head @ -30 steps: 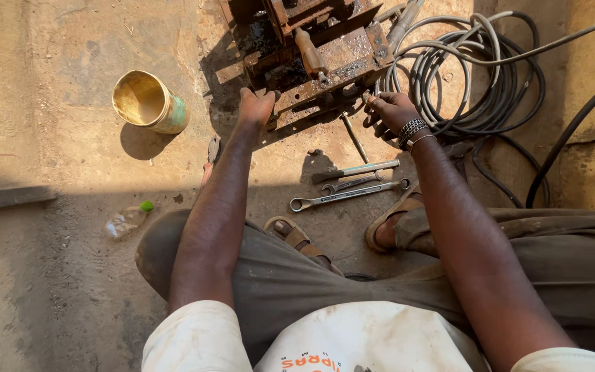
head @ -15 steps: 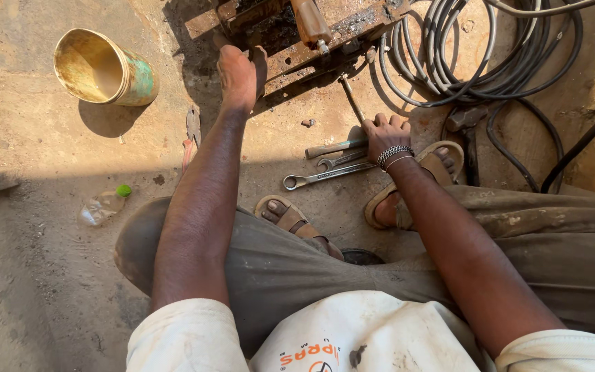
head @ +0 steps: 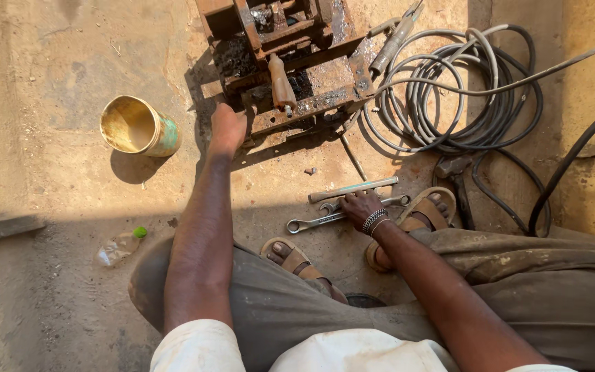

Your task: The person sits on the ground working on a rusty metal clamp-like machine part, using wrenches to loosen and turn bolts on it. They then pour liquid from a metal cup into a plastic bottle and squeeze the liquid onto the machine's bolts, then resume turning bolts with the wrenches.

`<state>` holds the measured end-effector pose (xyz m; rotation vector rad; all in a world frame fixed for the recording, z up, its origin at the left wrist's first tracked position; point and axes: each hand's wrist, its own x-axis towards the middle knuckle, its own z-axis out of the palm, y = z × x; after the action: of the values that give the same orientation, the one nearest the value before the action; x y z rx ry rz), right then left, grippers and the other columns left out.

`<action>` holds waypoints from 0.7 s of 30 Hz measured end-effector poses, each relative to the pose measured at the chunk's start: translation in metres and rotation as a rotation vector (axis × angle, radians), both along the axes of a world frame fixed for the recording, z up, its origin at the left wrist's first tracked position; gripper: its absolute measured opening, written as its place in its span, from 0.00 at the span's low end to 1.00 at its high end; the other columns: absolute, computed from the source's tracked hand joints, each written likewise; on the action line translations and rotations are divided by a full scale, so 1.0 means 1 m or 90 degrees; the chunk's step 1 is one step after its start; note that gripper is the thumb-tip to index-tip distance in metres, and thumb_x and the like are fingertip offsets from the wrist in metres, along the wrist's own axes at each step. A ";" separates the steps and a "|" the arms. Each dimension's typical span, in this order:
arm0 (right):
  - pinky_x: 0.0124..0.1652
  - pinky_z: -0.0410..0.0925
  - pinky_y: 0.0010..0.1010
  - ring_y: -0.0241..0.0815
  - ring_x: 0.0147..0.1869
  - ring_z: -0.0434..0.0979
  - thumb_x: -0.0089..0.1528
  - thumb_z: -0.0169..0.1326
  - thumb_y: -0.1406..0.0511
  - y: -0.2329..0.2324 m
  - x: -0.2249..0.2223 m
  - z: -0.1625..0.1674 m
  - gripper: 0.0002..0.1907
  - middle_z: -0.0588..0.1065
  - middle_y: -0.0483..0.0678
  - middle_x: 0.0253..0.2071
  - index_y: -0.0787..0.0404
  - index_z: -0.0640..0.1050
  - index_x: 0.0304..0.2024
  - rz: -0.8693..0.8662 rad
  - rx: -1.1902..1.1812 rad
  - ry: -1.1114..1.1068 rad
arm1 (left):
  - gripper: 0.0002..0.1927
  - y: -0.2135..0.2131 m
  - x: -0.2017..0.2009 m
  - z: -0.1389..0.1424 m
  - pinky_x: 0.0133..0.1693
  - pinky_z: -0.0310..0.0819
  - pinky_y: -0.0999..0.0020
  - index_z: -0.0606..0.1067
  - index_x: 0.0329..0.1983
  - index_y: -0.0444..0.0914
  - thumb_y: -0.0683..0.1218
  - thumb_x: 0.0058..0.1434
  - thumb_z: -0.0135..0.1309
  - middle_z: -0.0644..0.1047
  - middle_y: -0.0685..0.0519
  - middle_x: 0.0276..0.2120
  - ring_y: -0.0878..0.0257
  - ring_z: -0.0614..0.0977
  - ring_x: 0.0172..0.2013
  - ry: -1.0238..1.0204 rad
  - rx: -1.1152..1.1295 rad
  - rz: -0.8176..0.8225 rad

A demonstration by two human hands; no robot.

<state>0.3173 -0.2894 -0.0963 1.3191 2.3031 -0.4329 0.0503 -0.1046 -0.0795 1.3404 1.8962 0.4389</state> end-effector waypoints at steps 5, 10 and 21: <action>0.37 0.73 0.44 0.50 0.40 0.80 0.56 0.52 0.64 0.040 -0.012 0.031 0.12 0.80 0.48 0.35 0.50 0.83 0.40 -0.055 -0.158 0.045 | 0.46 -0.007 -0.005 0.012 0.63 0.64 0.45 0.59 0.66 0.28 0.63 0.60 0.62 0.68 0.30 0.62 0.39 0.71 0.63 0.038 -0.087 -0.022; 0.30 0.69 0.42 0.43 0.26 0.75 0.56 0.54 0.63 0.093 0.018 0.097 0.11 0.78 0.48 0.23 0.62 0.83 0.34 0.033 -0.313 0.099 | 0.47 0.005 -0.008 0.049 0.61 0.59 0.42 0.55 0.69 0.28 0.56 0.60 0.68 0.59 0.25 0.64 0.33 0.59 0.66 0.036 0.121 0.041; 0.23 0.60 0.27 0.34 0.22 0.65 0.72 0.46 0.69 0.137 0.050 0.226 0.14 0.71 0.47 0.29 0.58 0.69 0.60 -0.465 -0.258 1.250 | 0.34 -0.039 -0.007 0.130 0.53 0.77 0.61 0.65 0.67 0.34 0.53 0.64 0.63 0.72 0.40 0.60 0.52 0.78 0.56 -0.279 0.436 0.102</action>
<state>0.3677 -0.1527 0.1298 1.5981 2.0863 -3.3569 0.0431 -0.1435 0.0506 1.3478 1.5322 1.4355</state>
